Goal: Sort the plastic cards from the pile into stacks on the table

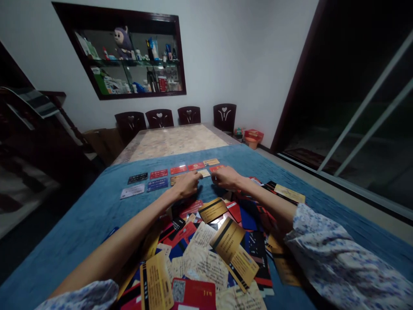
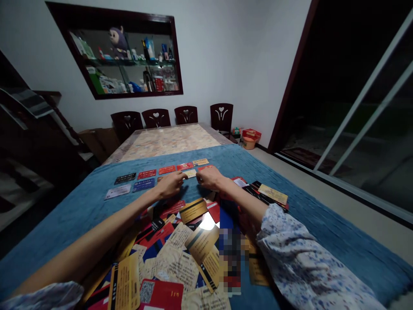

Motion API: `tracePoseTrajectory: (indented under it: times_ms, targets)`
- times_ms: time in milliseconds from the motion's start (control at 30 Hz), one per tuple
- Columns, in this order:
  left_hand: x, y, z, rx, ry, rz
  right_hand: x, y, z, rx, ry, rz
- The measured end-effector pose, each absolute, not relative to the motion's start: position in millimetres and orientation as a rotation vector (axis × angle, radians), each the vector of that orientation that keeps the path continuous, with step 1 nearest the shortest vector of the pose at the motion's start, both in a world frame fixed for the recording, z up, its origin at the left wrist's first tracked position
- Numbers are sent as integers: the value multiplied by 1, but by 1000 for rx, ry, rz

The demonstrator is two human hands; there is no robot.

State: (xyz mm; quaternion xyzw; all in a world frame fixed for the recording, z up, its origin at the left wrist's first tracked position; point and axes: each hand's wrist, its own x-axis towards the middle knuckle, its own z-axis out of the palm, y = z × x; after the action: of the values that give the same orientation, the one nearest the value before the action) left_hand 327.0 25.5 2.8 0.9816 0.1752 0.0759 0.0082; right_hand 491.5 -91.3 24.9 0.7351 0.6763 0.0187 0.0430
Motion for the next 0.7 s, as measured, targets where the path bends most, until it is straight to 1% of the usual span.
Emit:
tracePoseTrajectory:
  times_ms: [367,700]
  targets:
    - [376,-9,-6,3053,326,304,527,-146,22,2403,1988,97]
    - [410,-44,0,3043,185,317,565,-201,17,2566,1887,188]
